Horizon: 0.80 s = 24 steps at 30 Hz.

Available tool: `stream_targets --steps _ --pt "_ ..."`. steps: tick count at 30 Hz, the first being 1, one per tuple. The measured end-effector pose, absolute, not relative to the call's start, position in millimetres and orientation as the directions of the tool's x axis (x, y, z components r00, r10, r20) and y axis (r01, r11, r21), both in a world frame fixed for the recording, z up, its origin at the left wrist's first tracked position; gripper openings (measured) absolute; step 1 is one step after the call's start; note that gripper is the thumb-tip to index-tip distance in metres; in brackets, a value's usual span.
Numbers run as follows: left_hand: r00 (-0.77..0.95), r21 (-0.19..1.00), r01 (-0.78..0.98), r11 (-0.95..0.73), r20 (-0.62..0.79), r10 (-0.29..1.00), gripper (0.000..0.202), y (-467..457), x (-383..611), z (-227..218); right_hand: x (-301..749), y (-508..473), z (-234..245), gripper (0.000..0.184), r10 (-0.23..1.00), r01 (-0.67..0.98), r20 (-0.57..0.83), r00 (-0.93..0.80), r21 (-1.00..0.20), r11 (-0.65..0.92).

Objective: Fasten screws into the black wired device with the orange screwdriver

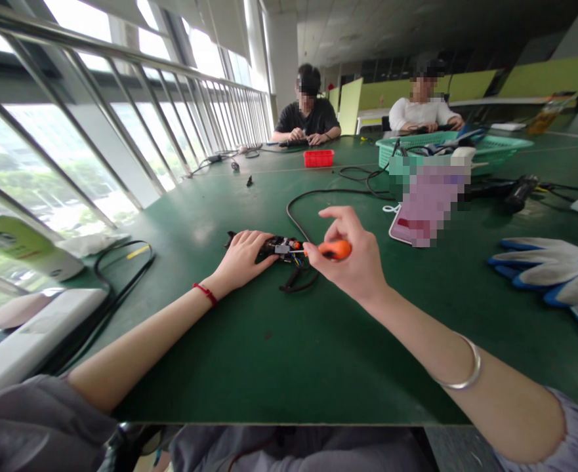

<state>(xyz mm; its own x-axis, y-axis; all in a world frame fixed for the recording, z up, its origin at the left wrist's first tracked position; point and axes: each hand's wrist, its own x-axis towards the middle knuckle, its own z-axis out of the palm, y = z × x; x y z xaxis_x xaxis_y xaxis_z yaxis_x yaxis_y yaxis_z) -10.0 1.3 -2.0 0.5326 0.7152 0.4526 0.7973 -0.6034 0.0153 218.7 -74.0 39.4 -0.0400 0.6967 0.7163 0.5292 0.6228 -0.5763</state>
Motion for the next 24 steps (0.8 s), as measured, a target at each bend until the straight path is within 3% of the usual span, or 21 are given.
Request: stream_targets --steps 3,4,8,10,12,14,16,21,24 --pt "0.533 0.015 0.797 -0.604 0.453 0.715 0.039 1.4 -10.3 -1.9 218.3 -76.9 41.4 0.007 0.716 0.565 0.687 -0.121 -0.546 0.619" --pt "0.534 0.013 0.797 -0.603 0.452 0.715 0.039 1.3 -10.4 -1.8 218.0 -77.4 42.0 0.008 0.703 0.567 0.700 -0.130 -0.529 0.632" --pt "0.534 0.019 0.795 -0.606 0.451 0.715 0.039 0.2 -10.5 -0.9 216.9 -76.0 41.5 0.045 0.599 0.544 0.798 -0.067 -0.474 0.693" --pt "0.534 0.026 0.794 -0.608 0.450 0.716 0.038 -0.2 -10.5 -0.6 216.9 -75.2 40.3 0.053 0.619 0.552 0.784 -0.048 -0.496 0.671" --pt "0.533 0.030 0.794 -0.607 0.448 0.718 0.038 -0.3 -10.6 -0.7 217.2 -75.2 39.7 0.047 0.674 0.599 0.738 -0.025 -0.529 0.601" --pt "0.533 0.029 0.794 -0.607 0.447 0.718 0.038 -0.1 -10.7 -0.8 217.7 -75.7 40.3 0.028 0.715 0.633 0.699 -0.006 -0.551 0.544" --pt "0.534 0.025 0.794 -0.607 0.448 0.717 0.038 0.0 -10.8 -0.9 218.0 -75.7 41.4 0.021 0.721 0.614 0.693 -0.020 -0.561 0.556" --pt "0.534 0.013 0.799 -0.601 0.442 0.721 0.038 -0.2 -10.3 -0.8 217.3 -75.1 41.9 0.057 0.657 0.550 0.752 -0.053 -0.527 0.648" --pt "0.534 0.012 0.800 -0.600 0.442 0.721 0.039 -0.3 -10.4 -1.0 216.9 -76.8 40.8 0.038 0.729 0.575 0.684 -0.031 -0.584 0.573"
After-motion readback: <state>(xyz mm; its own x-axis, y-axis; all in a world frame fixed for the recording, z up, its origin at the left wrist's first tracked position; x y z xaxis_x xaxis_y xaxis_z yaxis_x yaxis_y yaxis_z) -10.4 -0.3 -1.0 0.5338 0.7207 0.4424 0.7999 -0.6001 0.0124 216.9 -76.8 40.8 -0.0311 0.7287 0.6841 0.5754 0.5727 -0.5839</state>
